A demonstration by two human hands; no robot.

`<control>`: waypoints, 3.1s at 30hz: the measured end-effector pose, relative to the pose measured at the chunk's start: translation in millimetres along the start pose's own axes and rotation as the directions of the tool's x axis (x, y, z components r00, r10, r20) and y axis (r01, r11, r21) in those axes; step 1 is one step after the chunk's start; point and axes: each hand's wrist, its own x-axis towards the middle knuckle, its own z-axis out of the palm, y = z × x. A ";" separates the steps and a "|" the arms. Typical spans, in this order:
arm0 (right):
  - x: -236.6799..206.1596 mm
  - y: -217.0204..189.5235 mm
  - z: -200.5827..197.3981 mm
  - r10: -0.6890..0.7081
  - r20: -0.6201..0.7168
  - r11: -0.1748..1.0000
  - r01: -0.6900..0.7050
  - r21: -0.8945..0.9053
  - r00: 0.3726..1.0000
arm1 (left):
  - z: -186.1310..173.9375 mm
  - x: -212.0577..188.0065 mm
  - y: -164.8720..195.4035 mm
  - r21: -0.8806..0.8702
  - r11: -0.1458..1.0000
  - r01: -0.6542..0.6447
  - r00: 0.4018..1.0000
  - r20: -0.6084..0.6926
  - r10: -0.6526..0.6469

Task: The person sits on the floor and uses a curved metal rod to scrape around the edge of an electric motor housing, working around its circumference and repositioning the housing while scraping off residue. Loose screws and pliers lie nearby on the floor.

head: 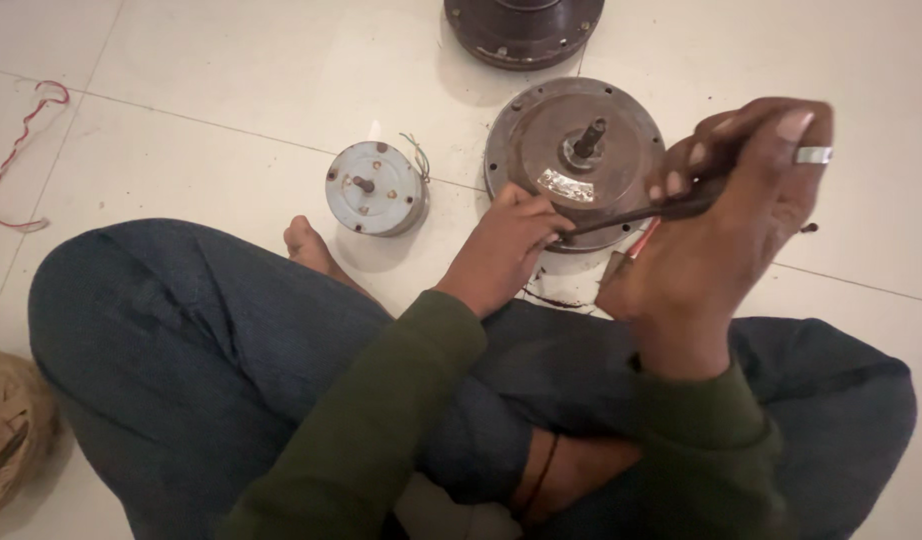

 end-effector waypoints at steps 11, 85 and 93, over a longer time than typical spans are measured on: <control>3.9 7.3 0.8 -0.121 0.049 0.991 0.124 -0.044 0.991 | 8.0 -5.8 -5.9 -0.080 0.995 -0.065 0.997 -0.039 0.063; 19.3 -21.1 -111.2 -0.163 -0.220 0.984 0.140 -0.112 0.962 | 9.1 2.5 25.8 0.131 0.977 0.170 0.983 -0.086 -0.160; 24.2 -33.5 -175.8 -0.004 -0.095 0.991 -0.009 -0.135 0.996 | 6.4 2.4 29.0 0.212 0.977 -0.020 0.995 -0.096 0.041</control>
